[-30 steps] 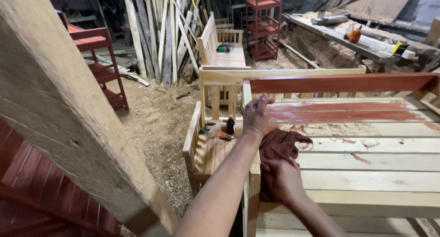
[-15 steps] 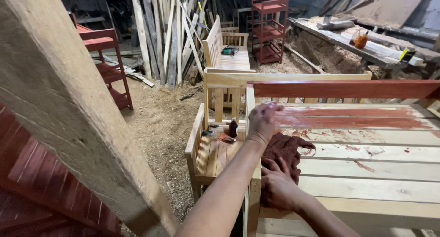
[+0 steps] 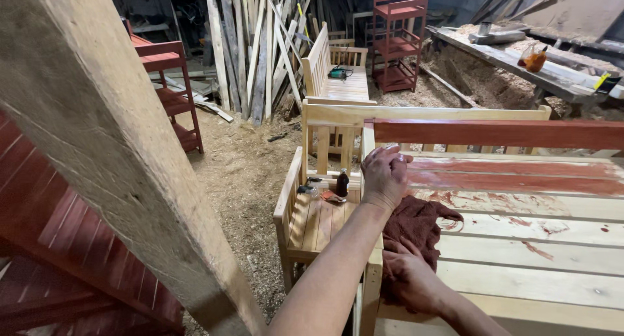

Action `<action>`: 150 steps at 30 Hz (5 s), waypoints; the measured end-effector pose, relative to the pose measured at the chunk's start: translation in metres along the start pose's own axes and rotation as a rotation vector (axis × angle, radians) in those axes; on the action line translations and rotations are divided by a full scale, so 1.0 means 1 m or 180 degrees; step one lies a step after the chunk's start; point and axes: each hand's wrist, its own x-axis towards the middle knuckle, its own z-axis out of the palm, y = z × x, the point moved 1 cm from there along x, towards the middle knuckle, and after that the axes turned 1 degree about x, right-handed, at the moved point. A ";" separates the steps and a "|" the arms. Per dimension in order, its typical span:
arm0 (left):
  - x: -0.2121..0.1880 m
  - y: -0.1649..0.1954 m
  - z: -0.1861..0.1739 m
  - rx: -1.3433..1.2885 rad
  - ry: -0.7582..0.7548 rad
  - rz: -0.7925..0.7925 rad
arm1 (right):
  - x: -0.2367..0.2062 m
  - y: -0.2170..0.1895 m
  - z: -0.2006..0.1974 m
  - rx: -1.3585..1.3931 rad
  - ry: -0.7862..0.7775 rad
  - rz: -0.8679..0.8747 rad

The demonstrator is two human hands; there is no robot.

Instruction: The person applies a reddish wood stain to an unfinished wooden furniture frame using a cloth. They dip the cloth into a bucket of stain, wring it, and wipe the stain across the rails, top edges, and slatted surfaces of the frame, working around the piece.

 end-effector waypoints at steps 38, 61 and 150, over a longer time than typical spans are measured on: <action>0.038 -0.015 0.006 0.0302 0.1215 0.0278 | 0.202 0.145 -0.055 0.3330 0.0983 0.0907; 0.050 -0.005 0.006 0.0896 0.0814 0.0655 | 0.263 0.213 -0.093 -0.0730 0.1304 0.1290; 0.050 -0.017 0.009 0.0325 0.0586 -0.0218 | 0.183 0.258 -0.158 0.2823 -0.0257 0.2318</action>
